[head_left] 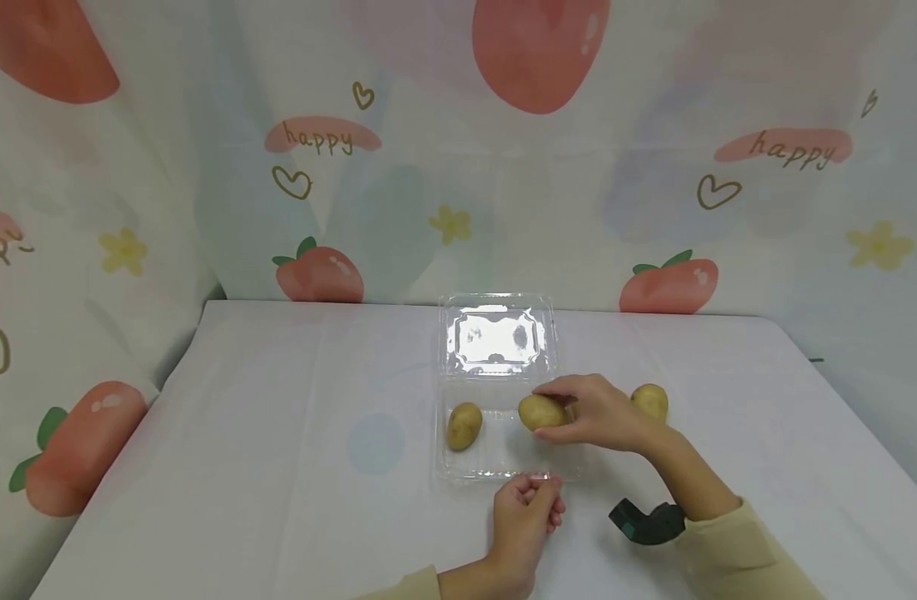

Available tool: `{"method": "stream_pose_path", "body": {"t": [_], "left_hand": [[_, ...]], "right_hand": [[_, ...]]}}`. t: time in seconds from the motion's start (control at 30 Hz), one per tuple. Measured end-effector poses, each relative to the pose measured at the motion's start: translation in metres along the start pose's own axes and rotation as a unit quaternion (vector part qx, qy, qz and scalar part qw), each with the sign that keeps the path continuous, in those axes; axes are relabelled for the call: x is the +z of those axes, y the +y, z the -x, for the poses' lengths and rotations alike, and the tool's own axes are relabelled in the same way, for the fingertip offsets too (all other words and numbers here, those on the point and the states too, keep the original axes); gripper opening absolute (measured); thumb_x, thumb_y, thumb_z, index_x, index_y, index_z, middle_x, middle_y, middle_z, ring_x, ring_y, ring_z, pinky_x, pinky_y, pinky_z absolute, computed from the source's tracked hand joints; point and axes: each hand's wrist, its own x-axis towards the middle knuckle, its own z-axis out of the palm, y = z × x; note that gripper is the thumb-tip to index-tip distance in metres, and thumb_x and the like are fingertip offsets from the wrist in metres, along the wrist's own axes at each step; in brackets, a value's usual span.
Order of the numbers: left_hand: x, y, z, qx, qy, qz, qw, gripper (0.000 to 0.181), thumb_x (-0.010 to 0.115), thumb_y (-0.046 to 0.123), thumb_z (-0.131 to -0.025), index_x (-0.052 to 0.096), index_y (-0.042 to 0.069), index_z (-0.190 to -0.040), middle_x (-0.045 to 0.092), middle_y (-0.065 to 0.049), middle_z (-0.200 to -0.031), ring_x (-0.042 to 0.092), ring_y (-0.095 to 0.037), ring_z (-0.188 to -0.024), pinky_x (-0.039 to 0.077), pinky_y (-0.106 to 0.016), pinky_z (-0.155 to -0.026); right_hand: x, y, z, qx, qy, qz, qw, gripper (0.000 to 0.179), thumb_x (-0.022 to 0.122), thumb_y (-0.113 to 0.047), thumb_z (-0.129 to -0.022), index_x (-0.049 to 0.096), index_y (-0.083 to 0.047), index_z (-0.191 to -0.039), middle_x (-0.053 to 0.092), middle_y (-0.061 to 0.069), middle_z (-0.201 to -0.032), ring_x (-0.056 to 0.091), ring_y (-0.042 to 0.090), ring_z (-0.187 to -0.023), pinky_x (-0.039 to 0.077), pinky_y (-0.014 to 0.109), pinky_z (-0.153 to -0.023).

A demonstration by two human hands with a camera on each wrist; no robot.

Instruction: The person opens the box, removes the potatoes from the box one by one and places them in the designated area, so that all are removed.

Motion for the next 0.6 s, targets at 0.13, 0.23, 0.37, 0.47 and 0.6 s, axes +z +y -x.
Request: {"method": "stream_pose_path", "body": {"t": [0.13,0.23,0.37,0.47,0.6], "left_hand": [[0.001,0.0,0.0,0.004,0.002,-0.002,1.0,0.007,0.064,0.006,-0.08,0.058,0.001,-0.079,0.052,0.0,-0.057,0.045,-0.006,-0.048,0.038,-0.013,-0.044],[0.001,-0.001,0.0,0.008,0.004,-0.003,1.0,0.007,0.064,0.006,-0.08,0.059,0.0,-0.079,0.052,0.0,-0.057,0.044,-0.006,-0.048,0.037,-0.013,-0.044],[0.001,-0.001,0.0,0.011,0.003,-0.002,0.9999,0.008,0.064,0.006,-0.08,0.058,0.001,-0.078,0.052,0.0,-0.056,0.044,-0.005,-0.047,0.037,-0.013,-0.044],[0.001,-0.001,0.0,0.01,0.001,-0.001,0.9999,0.008,0.064,0.006,-0.08,0.058,0.001,-0.078,0.051,0.0,-0.056,0.044,-0.005,-0.047,0.037,-0.013,-0.044],[0.001,-0.002,0.0,0.012,-0.001,-0.001,0.9999,0.009,0.064,0.006,-0.08,0.058,0.001,-0.078,0.051,0.0,-0.056,0.044,-0.005,-0.047,0.037,-0.013,-0.044]], "right_hand": [[-0.007,0.001,0.003,0.007,0.005,0.005,0.9999,0.045,0.078,-0.026,-0.073,0.064,-0.002,-0.107,0.065,0.001,-0.098,0.056,0.011,-0.081,0.05,0.027,-0.07],[-0.013,0.002,0.006,0.017,0.012,0.007,0.9998,0.044,0.078,-0.027,-0.073,0.064,-0.002,-0.107,0.064,0.0,-0.097,0.056,0.012,-0.08,0.05,0.027,-0.069],[-0.02,0.002,0.012,0.035,0.021,0.013,0.9991,0.046,0.077,-0.029,-0.073,0.063,-0.002,-0.108,0.064,0.0,-0.096,0.056,0.014,-0.082,0.05,0.027,-0.067],[-0.026,0.004,0.017,0.05,0.034,0.017,0.998,0.046,0.079,-0.026,-0.072,0.064,-0.002,-0.108,0.064,0.0,-0.096,0.056,0.014,-0.083,0.051,0.029,-0.068],[-0.033,0.01,0.023,0.054,0.056,0.02,0.9967,0.045,0.079,-0.024,-0.071,0.064,-0.003,-0.108,0.064,-0.001,-0.095,0.056,0.015,-0.082,0.052,0.034,-0.068]]}}
